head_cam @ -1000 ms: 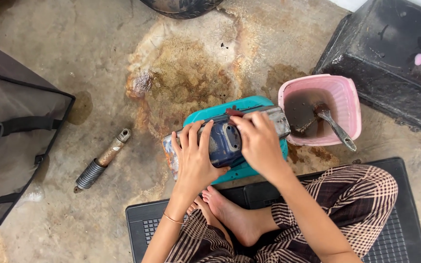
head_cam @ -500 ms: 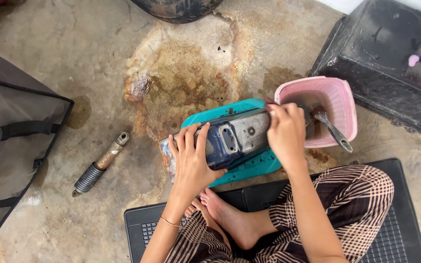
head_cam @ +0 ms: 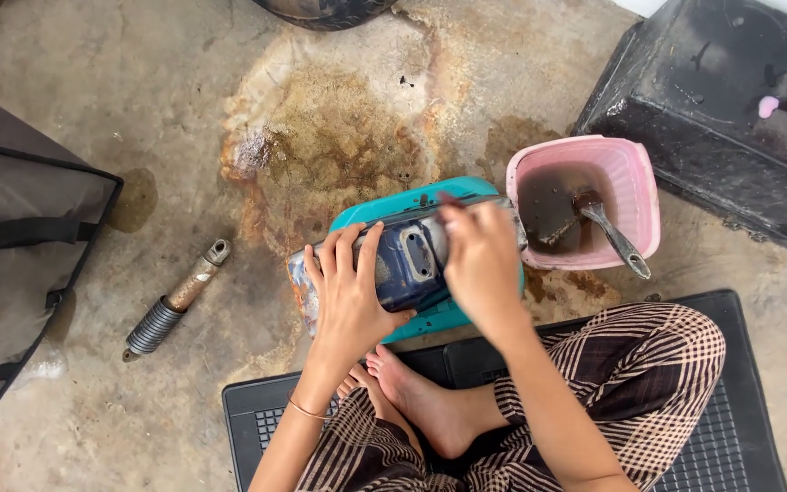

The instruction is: The person scrubs a rectangular metal part with a dark abrasive pad, repeatedly dipping the pad into a pink bucket of liquid. The person holds the part steady with one hand while scrubbing with the other, occasionally turning the part to clean different sides.

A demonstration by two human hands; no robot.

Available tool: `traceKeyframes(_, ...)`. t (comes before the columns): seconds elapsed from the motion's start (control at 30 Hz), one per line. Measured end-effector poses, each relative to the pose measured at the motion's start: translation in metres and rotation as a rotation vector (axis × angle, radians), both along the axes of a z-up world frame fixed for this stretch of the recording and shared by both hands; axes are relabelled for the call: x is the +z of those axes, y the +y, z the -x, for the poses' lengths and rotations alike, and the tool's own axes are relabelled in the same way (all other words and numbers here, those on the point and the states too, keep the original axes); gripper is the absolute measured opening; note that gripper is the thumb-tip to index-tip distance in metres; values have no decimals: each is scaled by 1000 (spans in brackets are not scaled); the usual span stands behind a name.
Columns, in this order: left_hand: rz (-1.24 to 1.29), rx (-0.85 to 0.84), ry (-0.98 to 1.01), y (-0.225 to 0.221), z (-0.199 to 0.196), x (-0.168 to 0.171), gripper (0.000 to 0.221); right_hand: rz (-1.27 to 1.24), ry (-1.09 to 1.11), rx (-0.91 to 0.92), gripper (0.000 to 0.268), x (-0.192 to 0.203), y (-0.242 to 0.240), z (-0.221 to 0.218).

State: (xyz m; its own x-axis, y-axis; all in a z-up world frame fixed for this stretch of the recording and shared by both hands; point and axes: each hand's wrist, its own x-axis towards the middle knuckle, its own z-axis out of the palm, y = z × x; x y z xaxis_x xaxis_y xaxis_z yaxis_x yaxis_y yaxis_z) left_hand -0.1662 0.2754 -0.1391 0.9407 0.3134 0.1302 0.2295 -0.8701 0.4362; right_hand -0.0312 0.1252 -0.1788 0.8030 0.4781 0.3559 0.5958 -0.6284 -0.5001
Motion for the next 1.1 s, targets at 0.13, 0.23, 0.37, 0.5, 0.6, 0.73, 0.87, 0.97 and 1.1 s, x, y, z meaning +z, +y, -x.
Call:
traceKeyframes(0.13,-5,-13,-6,2,0,4,128,-44,19,23,18,-17,-7,-7)
traceKeyframes(0.23,0,-7,-5,2,-1,4,129,-10,-4,-92,16,-27,-27,-29)
traceKeyframes(0.37,-6,1,-8,1,1,3,129,-72,71,14,22,-11,-10,9)
traceKeyframes(0.5,-5,-5,-19,1,0,3,129,-105,44,35,19,-14,-24,-4)
traceKeyframes(0.6,-9,-3,-14,1,1,3,130,-117,-20,-113,16,-18,-35,-14)
traceKeyframes(0.73,-8,0,-18,1,-1,-1,130,-98,34,-37,22,-25,-30,15)
traceKeyframes(0.87,-1,-16,-15,1,1,1,128,-84,24,-194,16,-38,-53,-23)
traceKeyframes(0.97,1,-19,-29,3,2,-1,128,-311,387,-261,23,-72,-61,-36)
traceKeyframes(1.1,-19,23,-37,-7,4,-11,133,-330,468,-287,23,-67,-56,-46)
